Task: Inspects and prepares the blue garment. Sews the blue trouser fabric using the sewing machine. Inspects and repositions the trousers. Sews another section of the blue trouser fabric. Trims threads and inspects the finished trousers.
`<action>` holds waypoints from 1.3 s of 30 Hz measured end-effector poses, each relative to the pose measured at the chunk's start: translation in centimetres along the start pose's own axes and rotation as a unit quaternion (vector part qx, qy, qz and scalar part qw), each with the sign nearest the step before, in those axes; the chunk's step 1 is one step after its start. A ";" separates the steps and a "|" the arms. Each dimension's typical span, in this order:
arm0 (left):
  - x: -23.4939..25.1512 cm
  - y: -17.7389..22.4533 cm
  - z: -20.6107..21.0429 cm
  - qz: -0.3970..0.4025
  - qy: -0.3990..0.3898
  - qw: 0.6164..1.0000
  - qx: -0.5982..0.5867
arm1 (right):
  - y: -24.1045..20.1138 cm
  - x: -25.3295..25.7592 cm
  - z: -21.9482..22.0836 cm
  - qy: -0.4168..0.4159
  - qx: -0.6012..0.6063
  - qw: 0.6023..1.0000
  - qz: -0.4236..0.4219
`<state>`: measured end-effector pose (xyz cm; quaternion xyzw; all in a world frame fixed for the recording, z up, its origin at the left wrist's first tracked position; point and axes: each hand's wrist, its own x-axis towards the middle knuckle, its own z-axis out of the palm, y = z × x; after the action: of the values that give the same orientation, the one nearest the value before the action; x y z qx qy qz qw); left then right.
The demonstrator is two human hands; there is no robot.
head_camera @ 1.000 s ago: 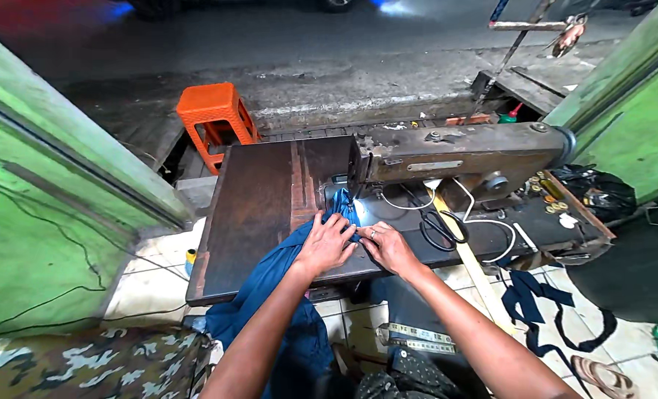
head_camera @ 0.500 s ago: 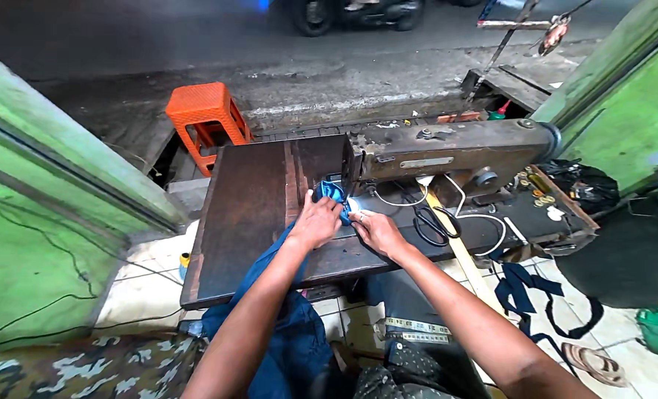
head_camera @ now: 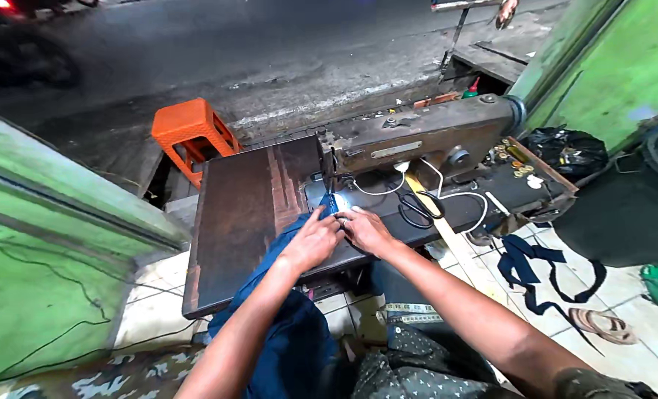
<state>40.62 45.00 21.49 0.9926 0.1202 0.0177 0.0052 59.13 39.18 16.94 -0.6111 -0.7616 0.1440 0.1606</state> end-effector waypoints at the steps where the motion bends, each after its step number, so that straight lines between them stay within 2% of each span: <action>1: 0.0 0.2 0.5 -0.010 0.004 1.000 -0.010 | -0.3 -0.6 0.3 0.020 -0.003 1.000 -0.007; 6: -0.5 0.1 1.7 -0.109 0.018 0.994 0.011 | -0.1 -2.6 2.3 0.124 0.017 0.992 -0.010; 10: -0.9 0.2 2.7 -0.150 -0.011 0.988 0.019 | 0.0 -2.8 2.6 0.136 0.011 0.990 -0.015; 23: -1.2 -0.1 4.4 -0.159 0.032 0.987 -0.019 | -0.1 -3.3 3.0 0.146 -0.029 0.988 -0.029; 27: -0.8 -0.3 4.4 -0.179 0.019 0.984 -0.015 | 0.1 -3.0 2.8 0.140 -0.024 0.989 -0.028; 30: -0.3 -0.7 4.4 -0.202 -0.005 0.979 -0.019 | 0.1 -2.5 2.5 0.119 -0.030 0.992 -0.017; 37: 0.7 -1.7 4.5 -0.225 -0.007 0.974 -0.003 | 0.2 -0.9 1.6 0.053 -0.025 0.998 0.011; 39: 0.8 -1.9 4.7 -0.228 -0.009 0.974 0.003 | 0.4 -0.7 1.8 0.056 -0.029 0.998 0.008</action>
<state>41.06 47.03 16.78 0.9391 0.3436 0.0066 0.0078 58.86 38.58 15.14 -0.6290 -0.7501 0.0888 0.1839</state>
